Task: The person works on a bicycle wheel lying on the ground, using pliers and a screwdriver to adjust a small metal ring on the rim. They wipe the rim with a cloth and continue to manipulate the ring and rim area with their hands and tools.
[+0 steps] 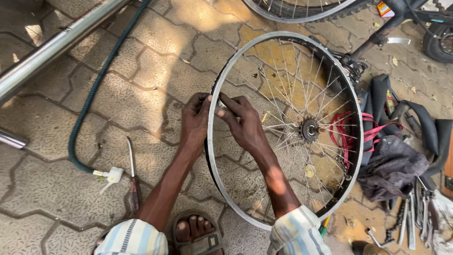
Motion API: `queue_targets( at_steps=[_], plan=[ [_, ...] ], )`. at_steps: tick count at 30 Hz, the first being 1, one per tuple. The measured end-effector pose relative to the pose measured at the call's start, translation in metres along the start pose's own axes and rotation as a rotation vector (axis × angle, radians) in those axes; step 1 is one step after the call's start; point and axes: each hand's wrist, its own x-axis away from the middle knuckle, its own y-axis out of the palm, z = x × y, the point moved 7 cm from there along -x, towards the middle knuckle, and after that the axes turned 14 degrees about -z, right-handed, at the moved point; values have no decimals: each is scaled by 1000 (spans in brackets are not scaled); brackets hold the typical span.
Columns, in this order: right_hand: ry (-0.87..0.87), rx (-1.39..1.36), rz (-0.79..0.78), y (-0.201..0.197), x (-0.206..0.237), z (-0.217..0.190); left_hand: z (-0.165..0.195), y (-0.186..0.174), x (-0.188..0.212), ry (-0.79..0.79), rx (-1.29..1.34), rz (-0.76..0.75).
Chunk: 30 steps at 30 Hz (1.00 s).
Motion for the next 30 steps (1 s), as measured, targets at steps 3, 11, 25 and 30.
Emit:
queue_targets(
  at_steps=[3,11,25,30],
  plan=[
    [-8,-188,87,0,5,10,-2,-1,2,-39,5,-11],
    [39,-344,289,6,7,20,2,0,0,-13,-26,-33],
    [133,-380,25,3,-8,15,-15,-4,1,-209,21,13],
    [-55,-42,265,10,6,19,-16,0,-1,-145,42,-7]
  ],
)
